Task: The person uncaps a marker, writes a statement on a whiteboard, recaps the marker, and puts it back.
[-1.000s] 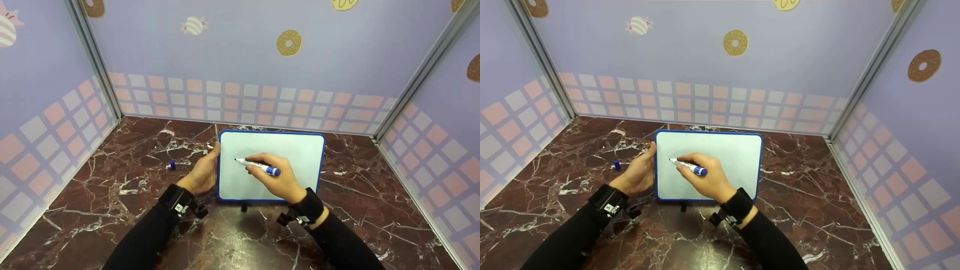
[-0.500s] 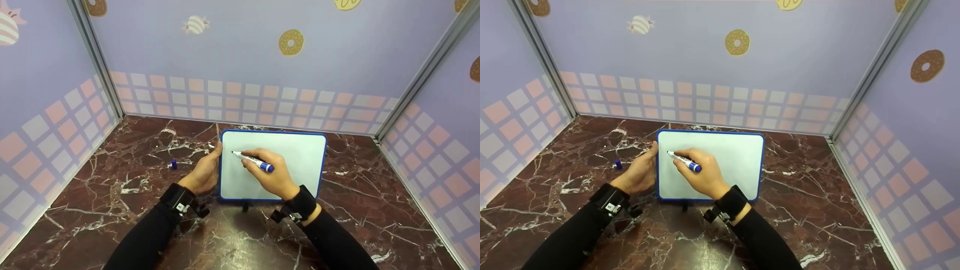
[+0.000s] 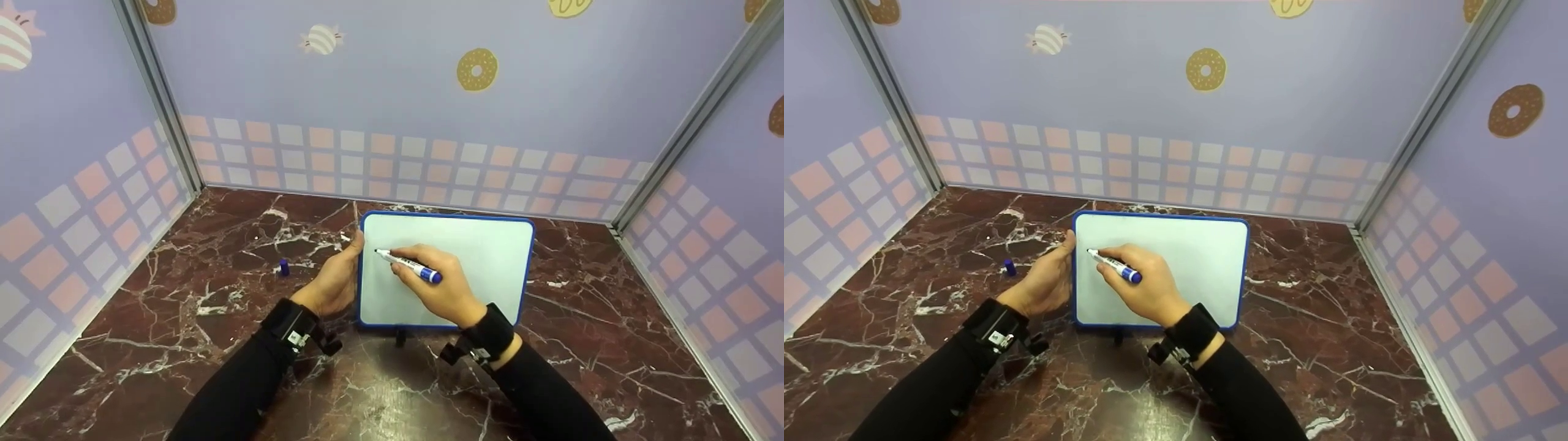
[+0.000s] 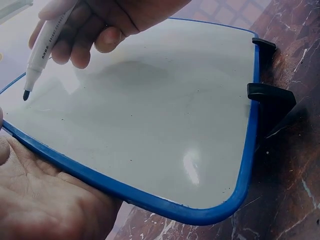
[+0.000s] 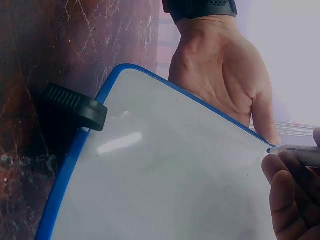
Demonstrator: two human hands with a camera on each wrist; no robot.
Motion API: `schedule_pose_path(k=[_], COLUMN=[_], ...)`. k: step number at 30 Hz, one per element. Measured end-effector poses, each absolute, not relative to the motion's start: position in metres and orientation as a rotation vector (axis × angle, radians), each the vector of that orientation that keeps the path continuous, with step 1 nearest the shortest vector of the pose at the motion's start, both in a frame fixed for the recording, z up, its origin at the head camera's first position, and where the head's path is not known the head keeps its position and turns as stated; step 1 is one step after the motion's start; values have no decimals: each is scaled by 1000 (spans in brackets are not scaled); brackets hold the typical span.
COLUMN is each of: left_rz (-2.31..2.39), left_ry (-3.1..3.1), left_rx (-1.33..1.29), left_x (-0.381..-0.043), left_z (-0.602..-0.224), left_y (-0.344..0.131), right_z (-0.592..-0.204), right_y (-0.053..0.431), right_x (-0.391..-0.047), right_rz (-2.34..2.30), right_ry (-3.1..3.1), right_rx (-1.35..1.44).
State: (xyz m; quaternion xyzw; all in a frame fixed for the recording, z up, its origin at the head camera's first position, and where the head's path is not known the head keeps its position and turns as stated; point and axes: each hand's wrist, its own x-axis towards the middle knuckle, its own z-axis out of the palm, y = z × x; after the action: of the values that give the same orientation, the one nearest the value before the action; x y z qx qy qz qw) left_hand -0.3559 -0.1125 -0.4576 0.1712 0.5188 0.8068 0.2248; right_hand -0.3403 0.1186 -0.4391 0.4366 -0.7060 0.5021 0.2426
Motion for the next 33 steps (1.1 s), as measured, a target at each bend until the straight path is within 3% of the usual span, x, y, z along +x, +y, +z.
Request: schedule_pose_path(k=[33], left_rz=[2217], left_ry=[1440], left_rx=[463], left_x=[-357], left_z=[-459], left_y=[-113], right_z=[-440], right_y=[120], right_x=[-341], right_rz=[1381], right_ry=[-2003], right_rx=[1213])
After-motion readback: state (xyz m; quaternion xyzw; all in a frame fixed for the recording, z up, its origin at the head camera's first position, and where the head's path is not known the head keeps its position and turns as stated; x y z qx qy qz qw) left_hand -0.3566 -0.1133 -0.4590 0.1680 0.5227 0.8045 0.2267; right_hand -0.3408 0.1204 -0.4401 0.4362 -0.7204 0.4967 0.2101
